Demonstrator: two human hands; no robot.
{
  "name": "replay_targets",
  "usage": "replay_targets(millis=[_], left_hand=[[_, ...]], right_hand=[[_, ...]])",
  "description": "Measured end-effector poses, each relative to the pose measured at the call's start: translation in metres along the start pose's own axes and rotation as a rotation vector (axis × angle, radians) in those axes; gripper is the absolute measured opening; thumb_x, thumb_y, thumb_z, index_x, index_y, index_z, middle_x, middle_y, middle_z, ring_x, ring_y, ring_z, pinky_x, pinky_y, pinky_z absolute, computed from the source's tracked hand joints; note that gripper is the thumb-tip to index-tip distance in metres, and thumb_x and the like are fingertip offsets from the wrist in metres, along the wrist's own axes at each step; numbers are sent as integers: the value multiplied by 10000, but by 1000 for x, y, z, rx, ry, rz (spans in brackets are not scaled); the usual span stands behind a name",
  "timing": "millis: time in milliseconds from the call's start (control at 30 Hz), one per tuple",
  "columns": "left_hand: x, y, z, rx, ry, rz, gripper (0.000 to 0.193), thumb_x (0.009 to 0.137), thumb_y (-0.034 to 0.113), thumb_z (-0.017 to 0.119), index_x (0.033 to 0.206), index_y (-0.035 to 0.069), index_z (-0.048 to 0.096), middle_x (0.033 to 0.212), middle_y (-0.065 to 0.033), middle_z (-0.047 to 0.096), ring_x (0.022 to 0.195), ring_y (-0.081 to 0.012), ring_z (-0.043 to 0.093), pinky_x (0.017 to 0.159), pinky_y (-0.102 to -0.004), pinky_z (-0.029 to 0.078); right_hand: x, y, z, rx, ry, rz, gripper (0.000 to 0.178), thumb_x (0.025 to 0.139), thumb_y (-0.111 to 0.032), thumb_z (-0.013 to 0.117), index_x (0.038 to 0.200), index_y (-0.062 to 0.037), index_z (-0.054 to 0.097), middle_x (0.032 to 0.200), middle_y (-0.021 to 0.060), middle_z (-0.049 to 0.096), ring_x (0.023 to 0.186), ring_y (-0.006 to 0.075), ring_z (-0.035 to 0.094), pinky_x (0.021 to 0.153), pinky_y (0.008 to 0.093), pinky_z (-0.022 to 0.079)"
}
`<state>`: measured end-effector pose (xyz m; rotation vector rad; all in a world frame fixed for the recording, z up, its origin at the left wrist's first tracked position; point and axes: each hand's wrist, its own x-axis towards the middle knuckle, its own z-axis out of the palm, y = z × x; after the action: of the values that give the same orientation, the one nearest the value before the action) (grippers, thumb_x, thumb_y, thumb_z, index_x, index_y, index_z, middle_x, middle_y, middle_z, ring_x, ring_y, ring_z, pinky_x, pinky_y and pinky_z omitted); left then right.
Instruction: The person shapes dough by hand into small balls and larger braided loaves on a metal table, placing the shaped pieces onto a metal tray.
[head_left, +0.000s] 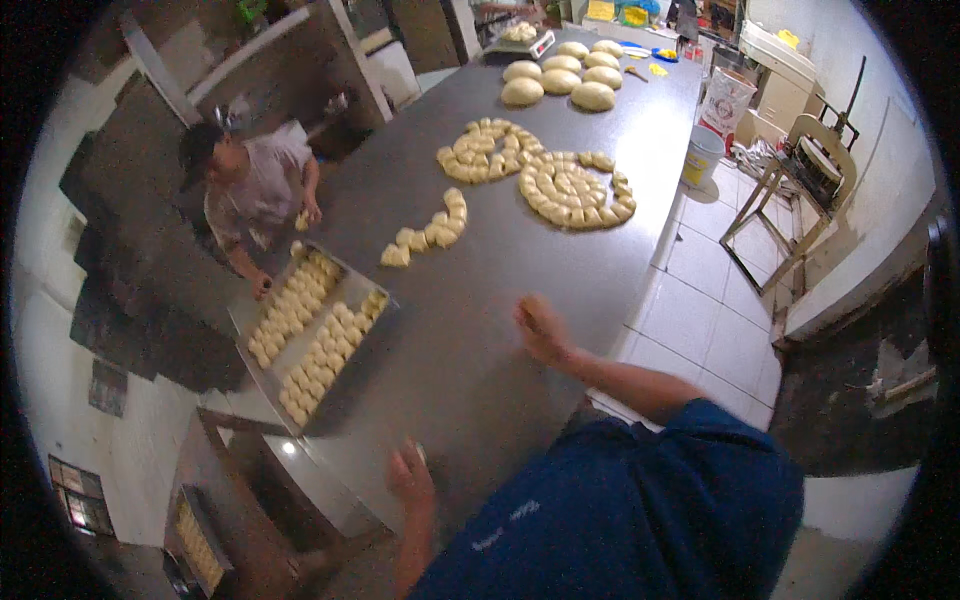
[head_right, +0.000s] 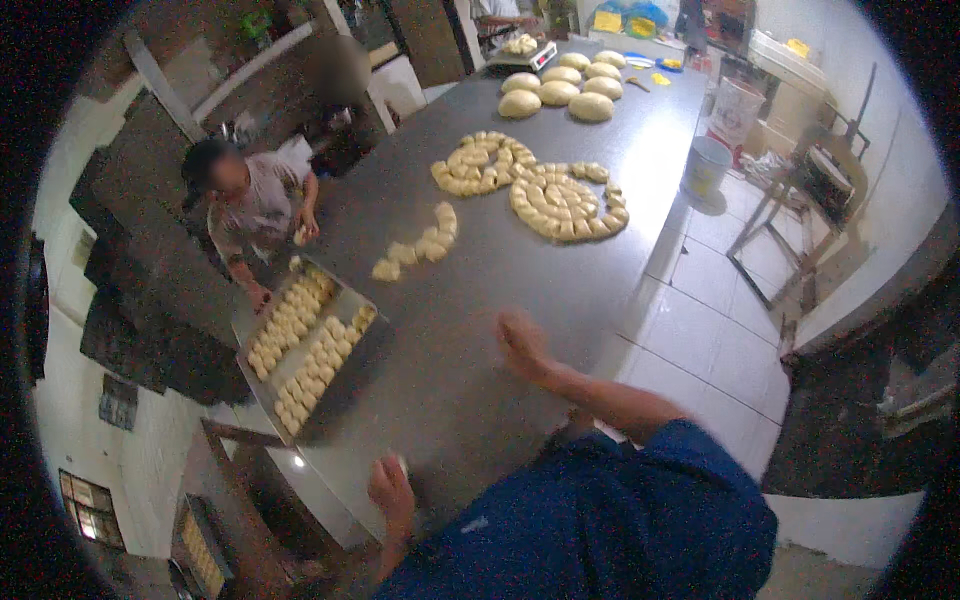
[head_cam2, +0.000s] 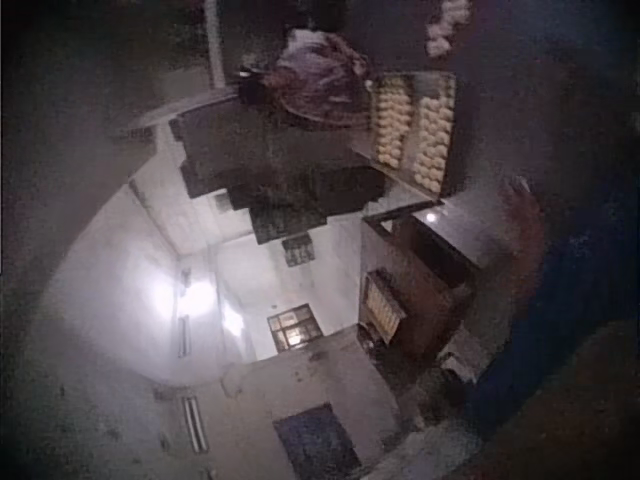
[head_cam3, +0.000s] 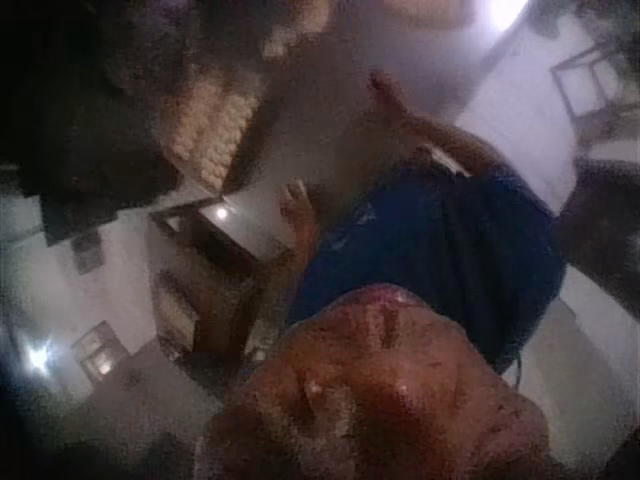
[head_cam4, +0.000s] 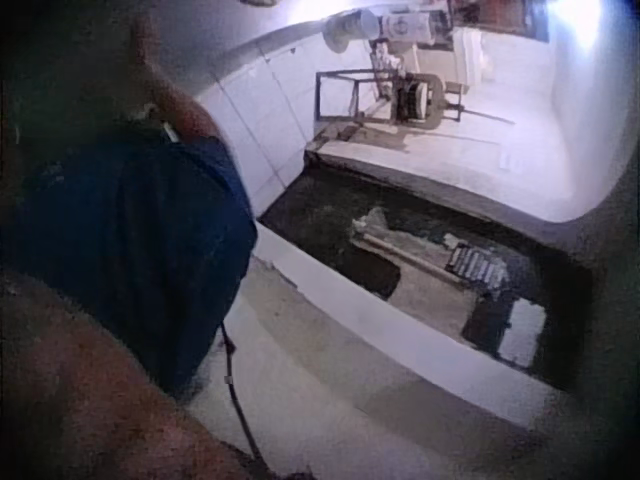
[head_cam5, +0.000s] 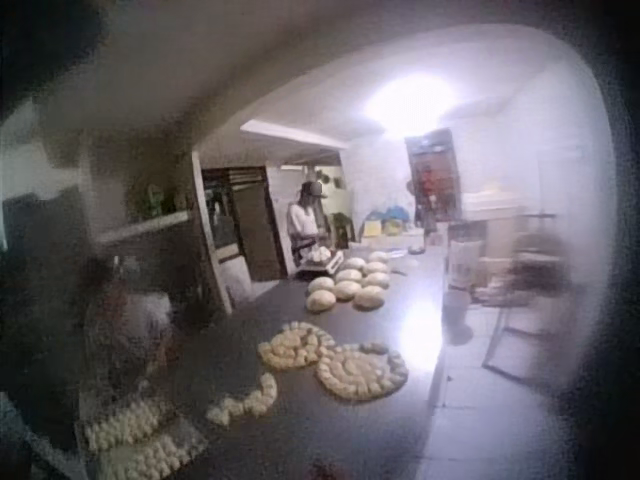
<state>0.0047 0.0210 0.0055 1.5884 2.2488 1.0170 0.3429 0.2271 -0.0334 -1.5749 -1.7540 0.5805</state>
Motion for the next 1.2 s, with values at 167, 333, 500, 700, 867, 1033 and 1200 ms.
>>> replay_targets(millis=[167, 333, 500, 700, 867, 1033, 1200], left_hand=[[-51, -29, -37, 508, -143, 410, 266, 1017, 303, 554, 1011, 39, 592, 1054, -213, 606, 929, -387, 601, 834, -529, 443], [-6, 38, 47, 209, -201, 58, 278, 985, 271, 588, 1085, 11, 588, 1077, -215, 609, 1004, -391, 590, 860, -523, 445], [-30, -49, -11, 563, -127, 329, 258, 1019, 264, 562, 1064, 12, 591, 1041, -213, 603, 952, -390, 583, 844, -505, 447], [-25, -5, -3, 363, -178, -14, 283, 1056, 249, 491, 1076, -18, 585, 1077, -245, 592, 979, -440, 561, 825, -535, 447], [-34, -55, -17, 624, 110, 388, 294, 1068, 249, 469, 1044, -30, 559, 1002, -221, 566, 921, -426, 545, 767, -555, 435], [56, -21, 24, 342, 60, -125, 259, 1062, 225, 496, 985, -13, 562, 962, -247, 560, 889, -425, 547, 749, -513, 441], [-20, -89, -19, 687, 80, 280, 242, 1063, 201, 483, 1071, -19, 584, 1092, -271, 601, 1002, -472, 568, 887, -527, 453]], right_hand=[[-46, 21, -86, -328, -447, -868, 260, 1006, -326, 596, 1013, -66, 592, 1044, 166, 575, 1053, 363, 569, 946, 528, 462], [-5, -19, -11, -583, -337, -450, 334, 933, -395, 652, 1119, -117, 658, 1190, 145, 606, 1210, 377, 547, 1065, 552, 428], [-17, 22, -64, -534, -665, -471, 350, 934, -394, 643, 1138, -110, 661, 1215, 161, 601, 1217, 392, 528, 1060, 546, 420], [49, -8, -16, -499, -132, -494, 371, 946, -413, 609, 1040, -57, 651, 1076, 186, 622, 1069, 369, 576, 931, 522, 443], [38, 20, -56, -568, -293, -410, 387, 973, -408, 581, 1067, -39, 649, 1067, 179, 626, 1065, 368, 583, 924, 519, 443], [107, -12, 12, -538, -33, -397, 409, 986, -421, 570, 1123, -48, 666, 1122, 160, 627, 1089, 332, 585, 940, 498, 453], [61, 32, -49, -631, -418, -454, 399, 1001, -400, 562, 1119, -32, 660, 1167, 160, 621, 1156, 347, 573, 960, 516, 451]])
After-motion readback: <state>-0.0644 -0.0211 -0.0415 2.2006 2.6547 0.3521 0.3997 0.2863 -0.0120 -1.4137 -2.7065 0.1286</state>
